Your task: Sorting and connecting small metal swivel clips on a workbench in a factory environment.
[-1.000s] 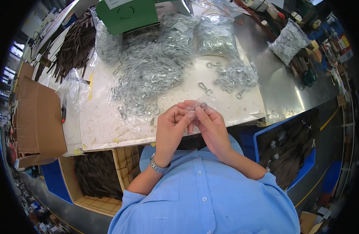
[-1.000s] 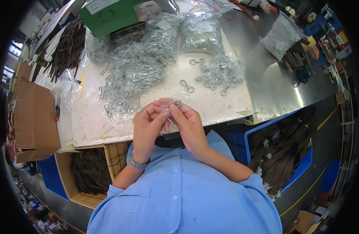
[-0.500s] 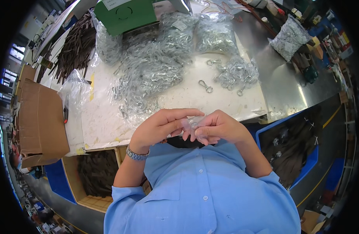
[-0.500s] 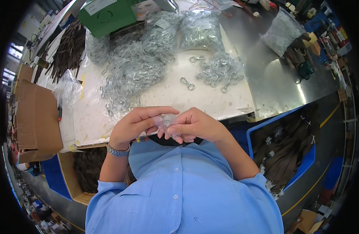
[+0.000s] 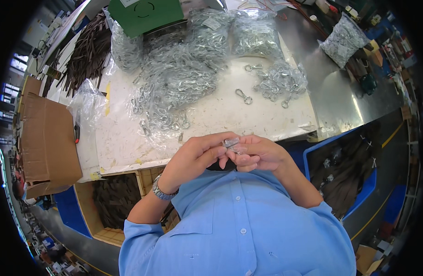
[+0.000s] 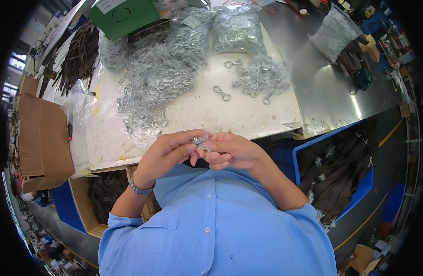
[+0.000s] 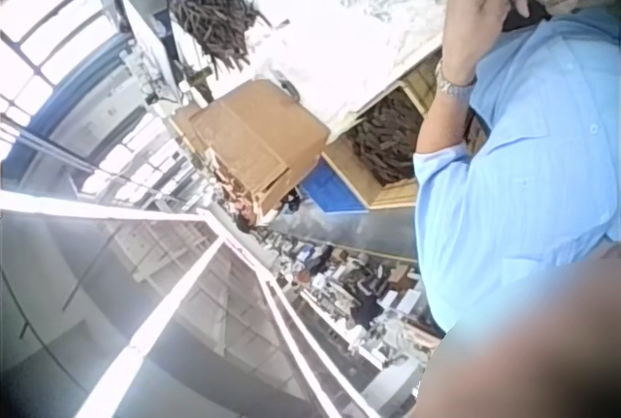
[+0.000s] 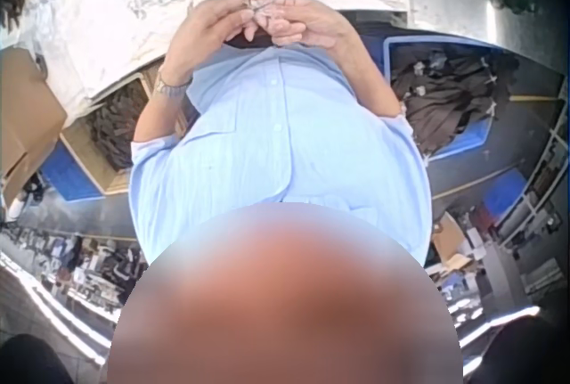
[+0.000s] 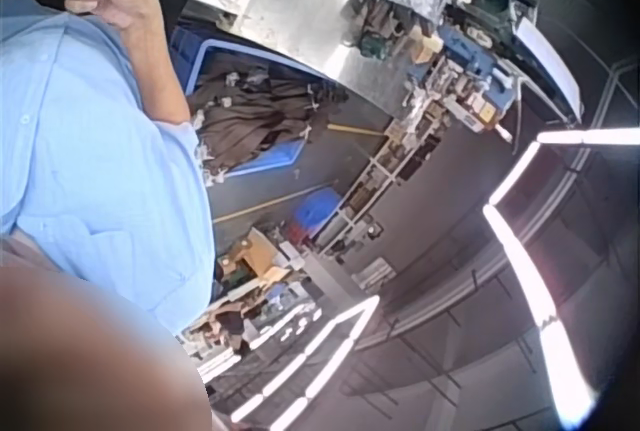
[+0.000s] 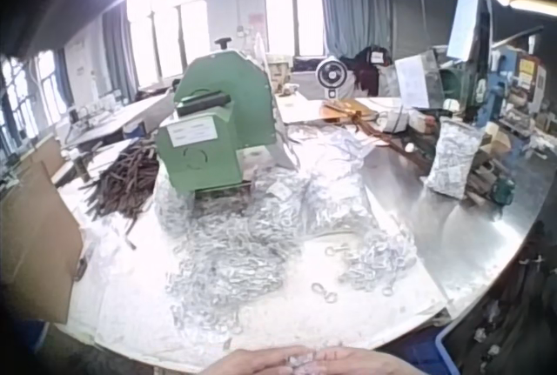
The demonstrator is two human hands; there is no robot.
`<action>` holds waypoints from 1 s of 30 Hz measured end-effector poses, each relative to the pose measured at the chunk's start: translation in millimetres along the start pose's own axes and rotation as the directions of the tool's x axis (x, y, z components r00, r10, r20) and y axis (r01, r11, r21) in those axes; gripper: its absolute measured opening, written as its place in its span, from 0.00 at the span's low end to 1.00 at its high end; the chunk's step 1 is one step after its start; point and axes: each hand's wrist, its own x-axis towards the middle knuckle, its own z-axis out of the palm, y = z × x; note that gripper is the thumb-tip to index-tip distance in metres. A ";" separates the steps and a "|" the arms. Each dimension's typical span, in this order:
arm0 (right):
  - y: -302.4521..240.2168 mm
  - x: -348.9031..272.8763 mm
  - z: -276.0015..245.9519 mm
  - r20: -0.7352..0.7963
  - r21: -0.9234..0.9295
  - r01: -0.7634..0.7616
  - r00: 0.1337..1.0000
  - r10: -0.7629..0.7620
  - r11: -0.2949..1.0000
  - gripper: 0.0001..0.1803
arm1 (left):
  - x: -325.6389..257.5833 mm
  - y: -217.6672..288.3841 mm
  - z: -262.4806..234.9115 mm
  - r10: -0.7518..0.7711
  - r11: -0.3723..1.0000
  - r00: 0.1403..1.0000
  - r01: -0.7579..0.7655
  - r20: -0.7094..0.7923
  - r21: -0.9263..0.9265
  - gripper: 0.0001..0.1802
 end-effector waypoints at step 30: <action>-1.5 5.6 19.0 -0.315 -0.555 0.140 0.877 -0.363 0.820 0.14 | 10.1 -19.0 -33.1 0.402 0.348 0.864 0.161 -0.302 0.924 0.09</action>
